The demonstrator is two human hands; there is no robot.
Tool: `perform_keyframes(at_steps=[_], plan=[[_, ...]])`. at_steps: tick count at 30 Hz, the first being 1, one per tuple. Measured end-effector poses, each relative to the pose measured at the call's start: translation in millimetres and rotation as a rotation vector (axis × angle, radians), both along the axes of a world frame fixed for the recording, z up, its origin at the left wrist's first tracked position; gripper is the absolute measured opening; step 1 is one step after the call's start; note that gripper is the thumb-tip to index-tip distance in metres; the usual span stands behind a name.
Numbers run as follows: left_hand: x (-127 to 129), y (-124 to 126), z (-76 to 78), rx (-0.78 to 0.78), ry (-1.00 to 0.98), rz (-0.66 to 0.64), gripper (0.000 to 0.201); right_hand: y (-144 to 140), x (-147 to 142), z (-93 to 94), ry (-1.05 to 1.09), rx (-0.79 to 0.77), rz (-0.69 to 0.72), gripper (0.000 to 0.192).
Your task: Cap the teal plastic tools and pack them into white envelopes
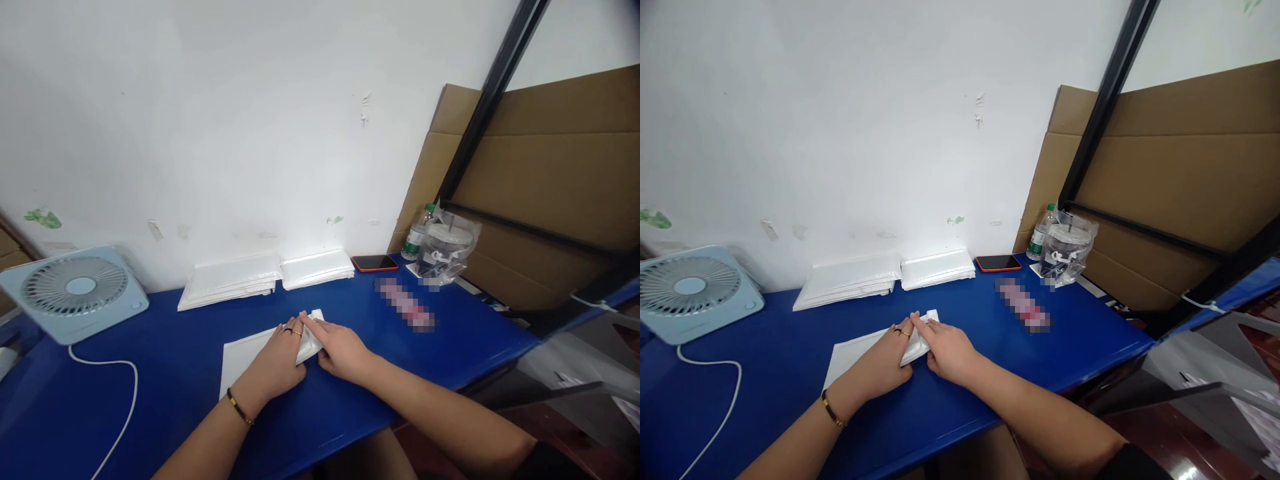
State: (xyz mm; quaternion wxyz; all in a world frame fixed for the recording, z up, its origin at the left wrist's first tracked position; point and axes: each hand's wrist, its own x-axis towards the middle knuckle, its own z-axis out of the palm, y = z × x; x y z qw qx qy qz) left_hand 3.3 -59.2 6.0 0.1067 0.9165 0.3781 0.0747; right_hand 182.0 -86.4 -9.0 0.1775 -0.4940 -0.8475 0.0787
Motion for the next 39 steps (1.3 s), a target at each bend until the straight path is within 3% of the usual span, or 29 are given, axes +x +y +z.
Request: perform_keyframes(at_steps=[4,9,12,17,21,25,28,30,32,35,39], plan=[[-12.6,3.3,13.1,0.045,0.082,0.143,0.065,12.2,13.5,4.8,0.13,0.024,0.038,0.074],[-25.3,10.2,37.5,-0.067,-0.153,0.068,0.039,16.9,24.9,13.4,0.67,0.166,-0.103,0.054],[-28.9,11.1,48.5,-0.159,-0.296,0.033,0.035,13.7,23.0,16.1,0.635,0.204,-0.074,0.044],[-30.0,7.6,53.9,-0.228,-0.277,-0.062,0.028,10.3,17.5,18.4,0.523,0.056,0.038,0.037],[-31.9,9.2,49.4,-0.124,-0.177,-0.035,0.041,6.8,17.7,22.7,0.584,-0.029,0.12,0.026],[-31.9,11.8,44.5,-0.05,-0.022,-0.039,0.02,2.0,18.7,25.4,0.594,-0.015,0.165,0.023],[-32.8,12.9,45.8,0.143,-0.164,0.046,0.036,10.7,32.2,32.7,0.671,0.006,-0.054,0.025],[-36.1,14.5,49.2,0.341,-0.377,0.166,0.053,27.1,52.7,42.8,0.827,0.047,-0.255,0.032],[-41.2,17.8,52.1,0.46,-0.578,0.303,0.057,50.9,80.8,55.9,1.031,0.074,-0.373,0.04],[-47.7,25.1,50.6,0.409,-0.75,0.425,0.051,92.3,122.9,74.8,1.213,0.039,-0.516,0.041],[-48.4,33.2,41.3,0.293,-0.771,0.419,0.047,142.2,145.2,85.7,0.967,-0.267,-0.7,0.036]])
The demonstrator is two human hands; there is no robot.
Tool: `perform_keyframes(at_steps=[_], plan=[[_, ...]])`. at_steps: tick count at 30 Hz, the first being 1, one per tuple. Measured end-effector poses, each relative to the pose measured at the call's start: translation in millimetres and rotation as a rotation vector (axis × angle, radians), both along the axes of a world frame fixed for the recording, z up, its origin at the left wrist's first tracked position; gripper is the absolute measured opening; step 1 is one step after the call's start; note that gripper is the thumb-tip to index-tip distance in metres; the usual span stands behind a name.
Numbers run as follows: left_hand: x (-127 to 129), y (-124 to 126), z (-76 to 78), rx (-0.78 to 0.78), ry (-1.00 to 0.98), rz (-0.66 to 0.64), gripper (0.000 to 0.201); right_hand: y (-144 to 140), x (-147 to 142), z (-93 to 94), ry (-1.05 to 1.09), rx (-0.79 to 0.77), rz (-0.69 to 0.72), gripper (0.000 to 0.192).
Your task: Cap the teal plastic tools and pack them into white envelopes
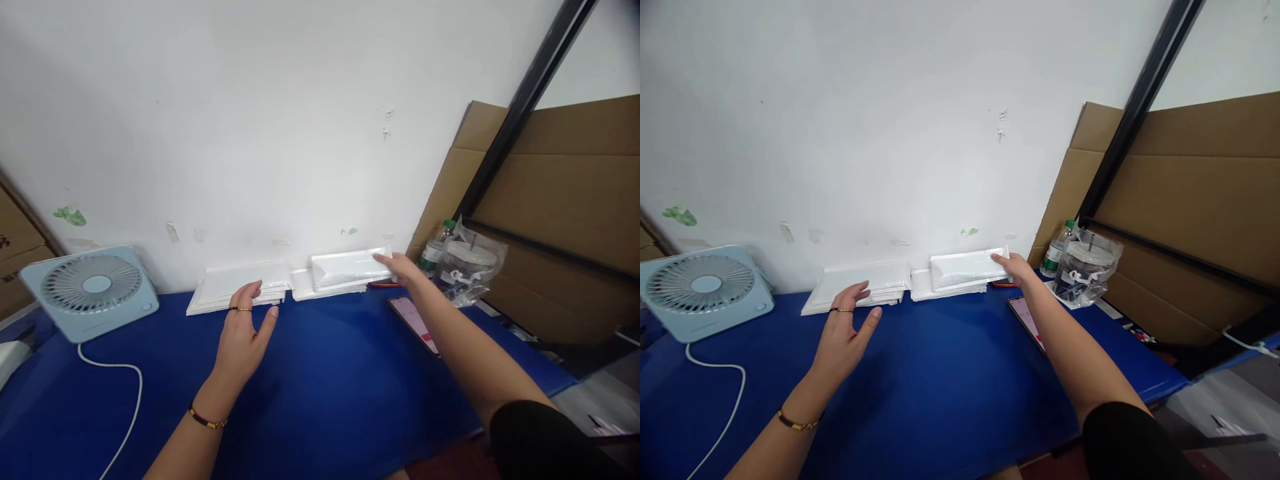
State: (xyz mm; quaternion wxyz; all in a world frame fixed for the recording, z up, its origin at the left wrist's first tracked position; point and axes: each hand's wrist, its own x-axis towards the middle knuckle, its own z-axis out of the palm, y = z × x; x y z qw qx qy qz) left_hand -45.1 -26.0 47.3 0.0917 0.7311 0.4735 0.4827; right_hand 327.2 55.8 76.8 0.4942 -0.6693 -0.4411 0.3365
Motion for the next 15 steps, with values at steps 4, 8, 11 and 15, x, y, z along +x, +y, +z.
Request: perform_keyframes(at_steps=[4,8,11,15], plan=[[1.4,2.1,-4.8,-0.101,-0.005,-0.029,0.045,38.5,-19.4,-4.7,-0.131,-0.127,-0.001,0.035],[0.1,2.7,-7.4,-0.128,-0.004,-0.053,0.046,61.3,-43.5,-12.3,-0.288,-0.16,-0.014,0.034],[0.7,2.6,-6.9,-0.127,-0.014,-0.072,0.045,58.6,-54.0,-11.4,-0.392,-0.131,-0.055,0.039],[3.9,-3.0,5.5,-0.13,-0.051,-0.107,0.03,14.6,-64.0,9.3,-0.498,0.181,-0.091,0.047]])
